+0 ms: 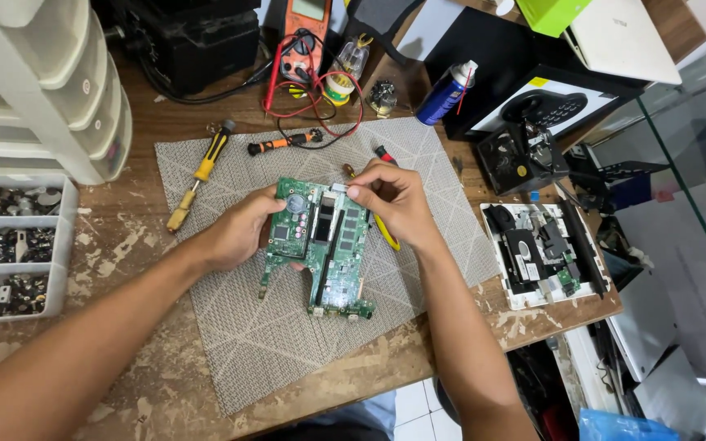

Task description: Testing electrical components on a laptop motherboard using a multimeter and inspecting it with a small tool.

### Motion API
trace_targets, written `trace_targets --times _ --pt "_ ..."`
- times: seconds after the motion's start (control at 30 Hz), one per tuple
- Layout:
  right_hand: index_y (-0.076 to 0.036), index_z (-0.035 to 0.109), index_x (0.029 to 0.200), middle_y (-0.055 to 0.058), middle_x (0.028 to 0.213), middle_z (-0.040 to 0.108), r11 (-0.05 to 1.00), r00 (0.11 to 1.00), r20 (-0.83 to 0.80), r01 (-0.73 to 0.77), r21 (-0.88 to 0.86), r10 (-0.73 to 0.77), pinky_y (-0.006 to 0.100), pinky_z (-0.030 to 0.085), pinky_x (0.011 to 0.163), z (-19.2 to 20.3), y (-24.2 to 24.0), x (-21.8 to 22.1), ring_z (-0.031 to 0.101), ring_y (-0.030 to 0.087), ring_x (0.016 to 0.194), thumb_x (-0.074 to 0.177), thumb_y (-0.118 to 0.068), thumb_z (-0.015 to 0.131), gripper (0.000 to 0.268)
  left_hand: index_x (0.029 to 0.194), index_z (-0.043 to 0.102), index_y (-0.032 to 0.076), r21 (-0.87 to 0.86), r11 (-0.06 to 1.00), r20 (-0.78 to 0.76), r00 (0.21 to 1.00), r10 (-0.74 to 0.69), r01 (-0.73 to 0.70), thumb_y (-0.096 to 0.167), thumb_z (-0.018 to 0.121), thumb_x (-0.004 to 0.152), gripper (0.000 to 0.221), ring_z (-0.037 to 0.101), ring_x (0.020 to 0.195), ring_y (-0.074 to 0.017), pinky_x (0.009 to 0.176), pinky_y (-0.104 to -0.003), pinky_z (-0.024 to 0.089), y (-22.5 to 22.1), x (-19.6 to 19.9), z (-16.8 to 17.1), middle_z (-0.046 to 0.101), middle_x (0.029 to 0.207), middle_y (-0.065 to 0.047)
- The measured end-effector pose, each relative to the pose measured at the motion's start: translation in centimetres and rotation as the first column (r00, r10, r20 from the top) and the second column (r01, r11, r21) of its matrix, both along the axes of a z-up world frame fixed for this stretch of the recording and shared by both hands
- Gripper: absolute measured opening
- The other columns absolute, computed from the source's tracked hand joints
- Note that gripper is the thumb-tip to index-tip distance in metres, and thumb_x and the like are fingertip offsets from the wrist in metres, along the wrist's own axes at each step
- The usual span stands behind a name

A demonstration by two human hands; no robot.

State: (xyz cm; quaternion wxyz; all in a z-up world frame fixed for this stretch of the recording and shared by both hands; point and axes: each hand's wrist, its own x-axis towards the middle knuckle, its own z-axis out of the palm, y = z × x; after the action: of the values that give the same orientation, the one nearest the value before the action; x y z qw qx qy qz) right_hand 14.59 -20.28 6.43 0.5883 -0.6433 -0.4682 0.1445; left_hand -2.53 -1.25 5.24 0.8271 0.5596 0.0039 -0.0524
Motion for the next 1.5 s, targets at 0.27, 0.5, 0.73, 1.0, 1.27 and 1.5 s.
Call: trace_targets --times 0.27,0.5,0.73,1.0,1.27,1.5 --pt "0.0 0.077 0.091 0.009 0.076 0.061 1.0 1.0 0.005 -0.008 0.017 0.008 0.027 0.04 0.068 -0.2 0.0 0.4 0.049 0.011 0.072 0.086 0.002 0.08 0.006 0.139 0.045 -0.004 0.111 0.994 0.018 1.0 -0.018 0.016 0.026 0.033 0.094 0.055 0.071 0.095 -0.0366 0.084 -0.051 0.06 0.9 1.5 -3.5 0.065 0.102 -0.024" --pt "0.0 0.078 0.092 0.009 0.077 0.062 1.0 1.0 -0.002 -0.02 0.024 0.02 0.027 0.04 0.068 -0.1 0.1 0.3 0.049 0.01 0.072 0.087 0.003 0.079 0.006 0.142 0.043 -0.004 0.122 0.992 0.049 0.999 -0.007 0.001 0.026 0.033 0.094 0.058 0.069 0.089 -0.0344 0.081 -0.048 0.058 0.8 1.6 -3.9 0.066 0.1 -0.024" --pt "0.0 0.078 0.093 0.009 0.078 0.062 1.0 1.0 -0.007 -0.009 0.015 0.009 0.027 0.04 0.067 -0.4 0.0 0.5 0.049 0.01 0.072 0.086 0.002 0.079 0.007 0.145 0.041 -0.005 0.131 0.991 0.078 0.997 0.005 -0.015 0.026 0.034 0.095 0.06 0.068 0.083 -0.0325 0.078 -0.046 0.057 0.9 1.6 -4.3 0.066 0.098 -0.023" --pt "-0.002 0.077 0.095 0.009 0.078 0.064 1.0 0.996 0.082 0.022 -0.016 -0.021 0.028 0.043 0.068 -0.8 0.4 0.2 0.054 0.011 0.072 0.087 -0.001 0.08 0.008 0.138 0.05 -0.007 0.203 0.974 0.13 0.989 0.077 -0.102 0.021 0.04 0.094 0.053 0.051 0.062 -0.0189 0.064 -0.032 0.05 0.6 0.7 -2.1 0.057 0.079 -0.012" --pt "-0.001 0.073 0.1 0.011 0.078 0.071 0.983 0.983 0.082 0.171 -0.066 -0.165 0.026 0.048 0.057 1.0 -1.4 2.3 0.063 0.013 0.059 0.098 -0.009 0.066 0.011 0.097 0.064 0.01 0.099 0.913 0.079 0.918 0.389 -0.395 0.017 0.068 0.092 0.01 0.05 0.071 -0.0076 0.065 -0.024 0.04 -0.8 1.0 -3.3 0.051 0.078 0.005" --pt "0.002 0.068 0.102 0.025 0.086 0.072 0.771 0.908 0.416 0.295 -0.565 -0.043 0.052 0.056 0.071 1.7 -2.4 2.3 0.071 0.047 0.078 0.074 -0.01 0.081 0.033 0.091 0.061 0.012 0.176 0.869 0.146 0.885 0.441 -0.462 0.026 0.06 0.107 0.021 0.05 0.069 -0.0051 0.069 -0.023 0.043 1.1 2.0 -7.8 0.051 0.075 0.007"
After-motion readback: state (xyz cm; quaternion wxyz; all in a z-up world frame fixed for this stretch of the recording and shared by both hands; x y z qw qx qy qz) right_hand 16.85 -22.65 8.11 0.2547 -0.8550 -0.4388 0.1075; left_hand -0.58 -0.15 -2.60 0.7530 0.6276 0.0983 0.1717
